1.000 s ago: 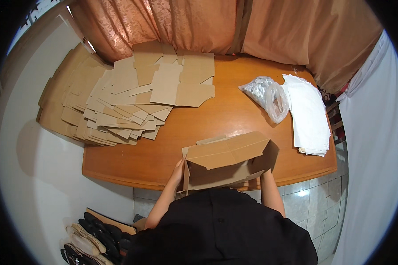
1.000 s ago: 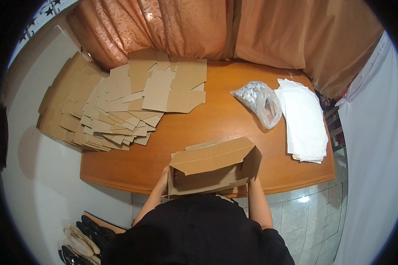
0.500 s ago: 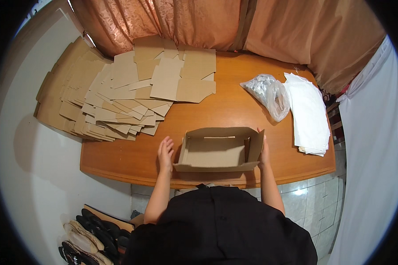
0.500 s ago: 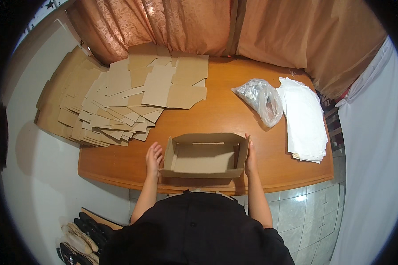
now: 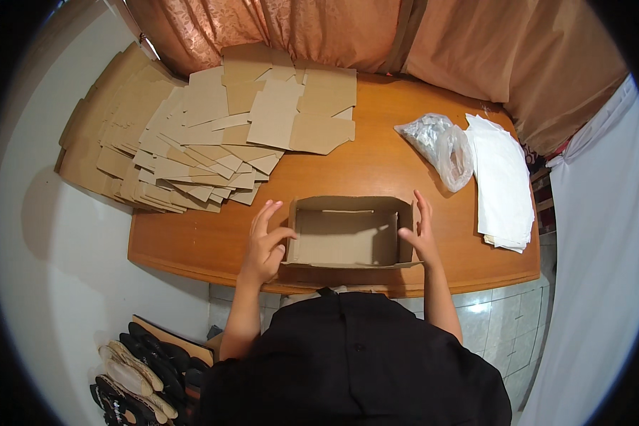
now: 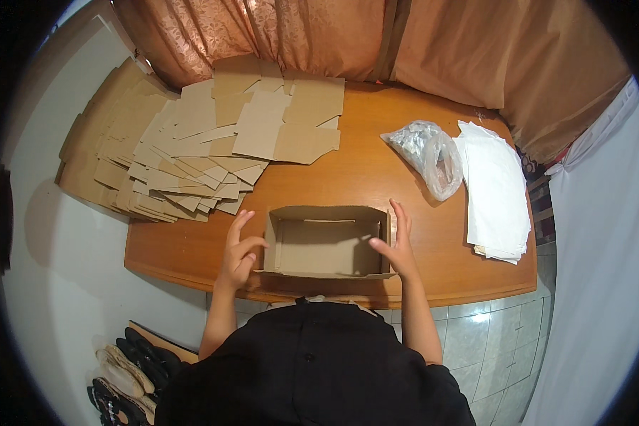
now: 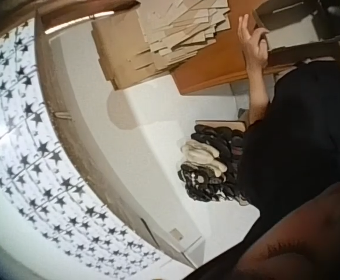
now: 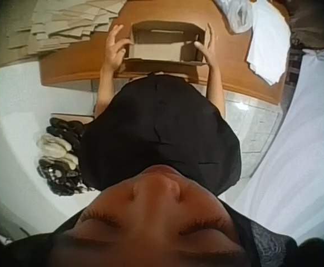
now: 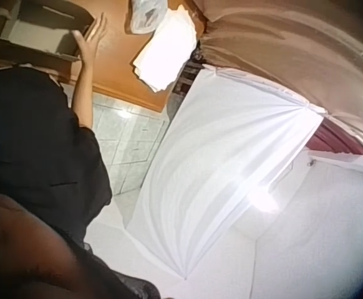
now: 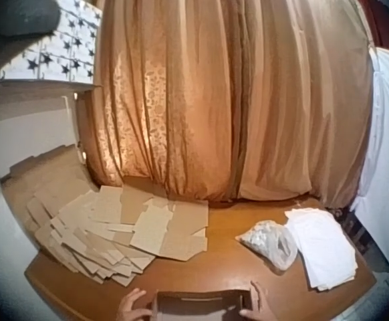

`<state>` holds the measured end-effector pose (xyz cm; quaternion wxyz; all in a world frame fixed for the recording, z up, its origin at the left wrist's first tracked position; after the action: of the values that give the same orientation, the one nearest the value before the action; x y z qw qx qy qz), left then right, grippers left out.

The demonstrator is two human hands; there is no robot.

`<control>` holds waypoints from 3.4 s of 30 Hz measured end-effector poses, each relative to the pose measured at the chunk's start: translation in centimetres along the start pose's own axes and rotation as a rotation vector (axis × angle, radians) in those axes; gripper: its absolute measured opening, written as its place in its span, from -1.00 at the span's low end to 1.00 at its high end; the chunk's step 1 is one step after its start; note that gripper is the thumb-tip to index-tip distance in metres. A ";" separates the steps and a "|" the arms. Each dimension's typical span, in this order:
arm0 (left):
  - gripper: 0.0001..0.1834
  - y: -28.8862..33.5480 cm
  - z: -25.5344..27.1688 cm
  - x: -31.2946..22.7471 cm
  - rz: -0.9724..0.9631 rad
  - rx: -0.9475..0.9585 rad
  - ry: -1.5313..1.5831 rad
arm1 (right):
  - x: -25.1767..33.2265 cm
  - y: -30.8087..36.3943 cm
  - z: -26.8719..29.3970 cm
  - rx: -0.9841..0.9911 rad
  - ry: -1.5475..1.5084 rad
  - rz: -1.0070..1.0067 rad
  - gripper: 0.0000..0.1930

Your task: Folding cardboard shoe boxes and adding tissue paper liners.

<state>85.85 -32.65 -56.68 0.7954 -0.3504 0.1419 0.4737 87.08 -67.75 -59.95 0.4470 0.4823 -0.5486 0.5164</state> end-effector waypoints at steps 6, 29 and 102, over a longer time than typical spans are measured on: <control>-0.48 -0.7 1.7 -0.8 0.020 0.044 -0.187 | -1.1 -0.5 1.6 -0.004 -0.013 -0.167 -0.27; -0.69 0.1 -7.0 -0.3 0.044 -0.248 -0.195 | -1.3 -0.4 1.1 -0.011 -0.611 -0.099 -0.14; -0.44 -5.3 -2.4 2.5 0.658 -0.246 0.965 | 2.9 -3.4 1.6 -0.264 -0.335 -0.387 -0.40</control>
<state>91.91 -34.29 -57.50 0.4059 -0.5533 0.5325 0.4956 90.09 -69.50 -56.76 0.4995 0.5940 -0.5750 0.2587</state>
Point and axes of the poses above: each hand's wrist, its own y-axis away from the middle knuckle, its own z-axis out of the back of the hand, x = y × z, the point moved 1 cm from there along -y, towards the middle knuckle, and after that the axes turned 12 degrees about -y, right-handed, at the moved point
